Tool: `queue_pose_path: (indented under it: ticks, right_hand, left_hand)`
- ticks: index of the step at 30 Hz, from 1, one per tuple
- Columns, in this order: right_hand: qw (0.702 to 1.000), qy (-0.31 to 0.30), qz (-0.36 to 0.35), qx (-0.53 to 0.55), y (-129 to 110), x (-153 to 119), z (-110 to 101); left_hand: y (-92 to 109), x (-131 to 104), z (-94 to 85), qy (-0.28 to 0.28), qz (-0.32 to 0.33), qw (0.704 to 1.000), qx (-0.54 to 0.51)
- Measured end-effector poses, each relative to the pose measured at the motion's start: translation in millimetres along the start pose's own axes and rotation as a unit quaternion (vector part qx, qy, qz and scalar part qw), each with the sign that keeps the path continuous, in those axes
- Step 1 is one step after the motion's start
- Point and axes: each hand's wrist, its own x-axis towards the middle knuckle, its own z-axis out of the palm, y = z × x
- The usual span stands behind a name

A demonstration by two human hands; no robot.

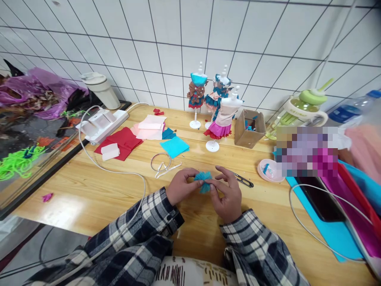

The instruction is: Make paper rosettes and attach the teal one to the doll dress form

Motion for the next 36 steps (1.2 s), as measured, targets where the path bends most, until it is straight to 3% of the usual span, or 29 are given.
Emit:
queue_pose_path:
  ticks: [11, 26, 31, 36]
  right_hand:
    - [0.992, 0.076, -0.036, -0.093, -0.2, 4.0, -7.1]
    - [0.992, 0.005, -0.06, -0.115, 1.1, 0.9, -1.2]
    - [0.992, 0.006, -0.05, -0.12, 2.7, 3.2, -1.5]
    - [0.983, -0.008, -0.107, -0.149, -0.3, 4.5, -8.2]
  left_hand:
    - [1.7, 1.0, -1.8, 0.017, -0.016, 1.0, 0.021]
    - [0.2, -2.1, 4.5, 0.002, -0.031, 1.0, 0.003]
    - [-2.2, -1.5, 2.1, -0.03, -0.014, 0.998, -0.049]
    - [-5.0, -0.7, 5.0, -0.014, -0.101, 0.977, -0.186]
